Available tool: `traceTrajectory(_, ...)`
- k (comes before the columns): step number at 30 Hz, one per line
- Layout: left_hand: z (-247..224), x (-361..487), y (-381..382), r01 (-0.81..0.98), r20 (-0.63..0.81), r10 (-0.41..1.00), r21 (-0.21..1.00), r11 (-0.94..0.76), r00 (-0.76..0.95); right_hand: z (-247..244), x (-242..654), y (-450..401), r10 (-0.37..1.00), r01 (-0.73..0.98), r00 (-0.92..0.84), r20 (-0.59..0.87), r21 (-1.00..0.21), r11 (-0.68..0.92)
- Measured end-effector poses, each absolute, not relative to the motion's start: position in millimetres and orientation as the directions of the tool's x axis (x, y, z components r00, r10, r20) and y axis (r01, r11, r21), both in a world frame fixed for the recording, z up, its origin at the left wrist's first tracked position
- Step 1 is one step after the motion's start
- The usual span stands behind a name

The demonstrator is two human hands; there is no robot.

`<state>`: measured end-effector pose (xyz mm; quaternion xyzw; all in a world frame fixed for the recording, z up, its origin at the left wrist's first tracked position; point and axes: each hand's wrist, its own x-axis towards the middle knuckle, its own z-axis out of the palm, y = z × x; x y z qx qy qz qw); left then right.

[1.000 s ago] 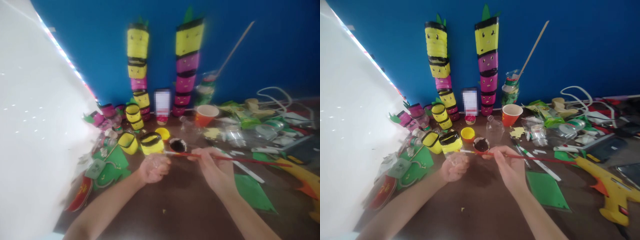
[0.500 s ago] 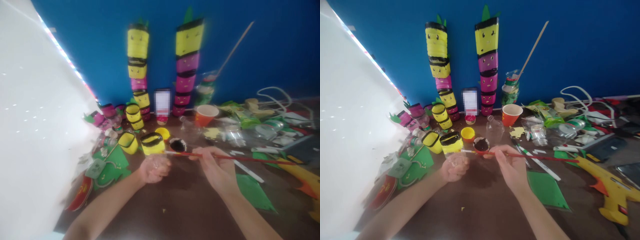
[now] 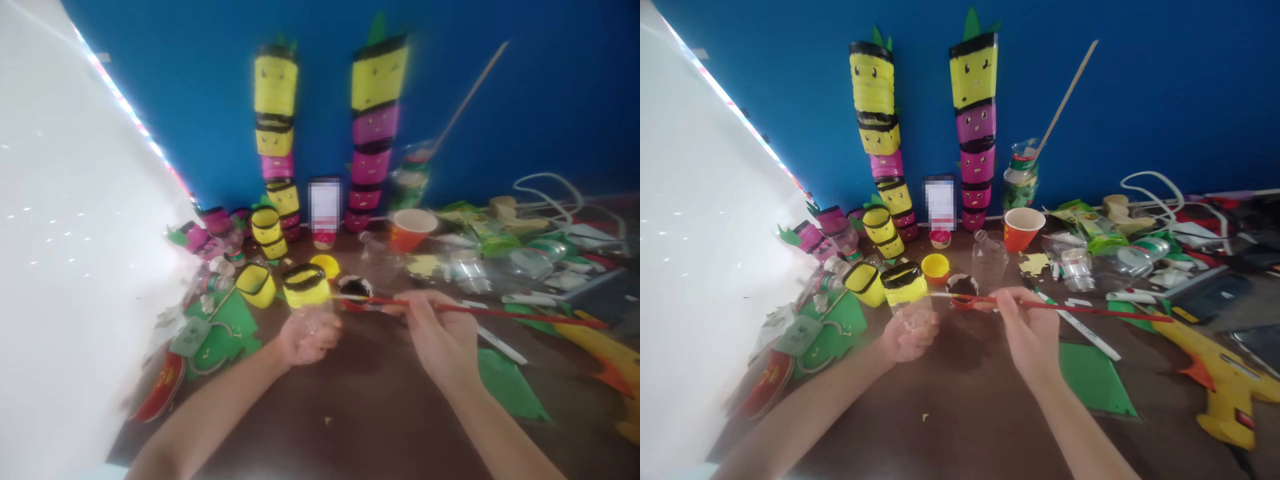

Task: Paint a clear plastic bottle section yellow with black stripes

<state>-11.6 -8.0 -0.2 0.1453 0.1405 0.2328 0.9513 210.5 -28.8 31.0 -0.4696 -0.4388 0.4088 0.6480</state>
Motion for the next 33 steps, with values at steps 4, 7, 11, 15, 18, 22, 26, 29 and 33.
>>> traceTrajectory(4,2.4,-11.0,-8.0,-0.430,-0.210,0.507,0.325,0.842,0.836,34.8,210.1,-28.5,0.930,-0.164,0.319,0.182,-0.956,0.244)
traceTrajectory(7,4.2,-11.0,-8.2,-0.404,-0.225,0.489,0.336,0.851,0.843,37.4,207.6,-30.3,0.951,-0.148,0.251,0.180,-0.964,0.222)
traceTrajectory(11,3.1,-11.9,-8.5,-0.400,-0.214,0.477,0.321,0.859,0.853,37.4,208.3,-30.2,0.937,-0.076,0.299,0.180,-0.975,0.211)
traceTrajectory(15,0.2,-12.2,-8.2,-0.403,-0.204,0.477,0.318,0.858,0.855,38.5,209.3,-29.1,0.932,-0.204,0.323,0.166,-0.949,0.239)
traceTrajectory(18,-0.4,-12.1,-7.6,-0.384,-0.209,0.464,0.334,0.861,0.861,37.4,208.4,-29.6,0.943,-0.196,0.293,0.157,-0.956,0.220)
traceTrajectory(22,0.6,-11.9,-7.6,-0.403,-0.211,0.484,0.332,0.853,0.849,36.3,209.2,-29.7,0.930,-0.117,0.333,0.154,-0.972,0.203)
traceTrajectory(26,0.1,-11.8,-7.5,-0.414,-0.196,0.489,0.326,0.850,0.850,36.7,210.0,-30.5,0.935,-0.172,0.302,0.187,-0.954,0.246)
traceTrajectory(29,-1.0,-11.9,-7.6,-0.412,-0.190,0.485,0.324,0.852,0.854,35.0,209.7,-31.3,0.939,-0.099,0.277,0.204,-0.966,0.239)
traceTrajectory(33,0.1,-11.7,-8.4,-0.432,-0.198,0.500,0.304,0.849,0.843,38.5,209.1,-29.4,0.921,-0.104,0.336,0.197,-0.964,0.245)
